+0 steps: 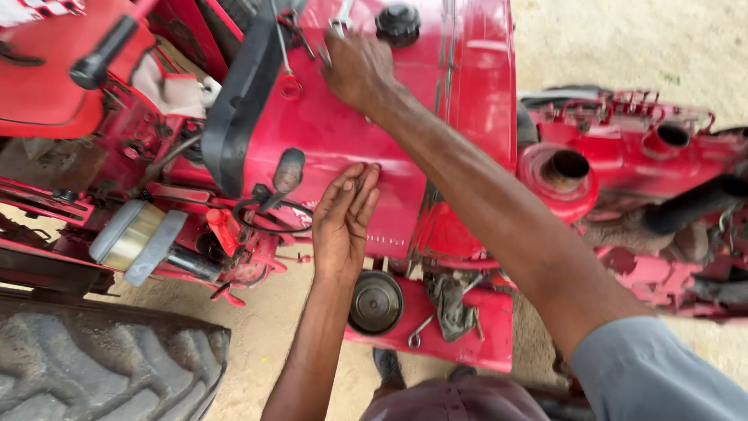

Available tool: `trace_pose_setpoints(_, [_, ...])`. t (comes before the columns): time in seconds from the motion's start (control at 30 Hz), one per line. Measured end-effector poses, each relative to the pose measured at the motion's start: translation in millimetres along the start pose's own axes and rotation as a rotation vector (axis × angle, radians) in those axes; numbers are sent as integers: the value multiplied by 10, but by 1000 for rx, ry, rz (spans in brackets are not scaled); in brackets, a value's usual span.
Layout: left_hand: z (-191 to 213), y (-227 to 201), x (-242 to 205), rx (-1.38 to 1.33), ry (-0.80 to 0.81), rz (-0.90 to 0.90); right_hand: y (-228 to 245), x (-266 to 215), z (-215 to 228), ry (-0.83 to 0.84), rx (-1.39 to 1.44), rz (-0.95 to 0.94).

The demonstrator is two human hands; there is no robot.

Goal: Cleaning and reassembling tractor engine components including an air filter housing.

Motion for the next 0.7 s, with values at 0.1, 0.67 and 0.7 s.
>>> trace_pose_setpoints(0.1, [112,186,-9,29,-52,103,-47,-275,59,-264,-55,140])
trace_pose_setpoints(0.67, [1652,3207,-674,417,38,856,-703,-6785,-858,349,268,-954])
trace_pose_setpoints(0.7, [1824,3394,-657,420,17,858,-729,-6965,-1026,478,196,-997])
Point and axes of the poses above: each hand's wrist, its own x-axis towards the middle knuckle, its own z-axis out of the back of the hand, y = z × x, the point moved 5 cm from there along x, towards the middle knuckle, and after that the axes turned 7 degrees about z, right-handed, at the moved point
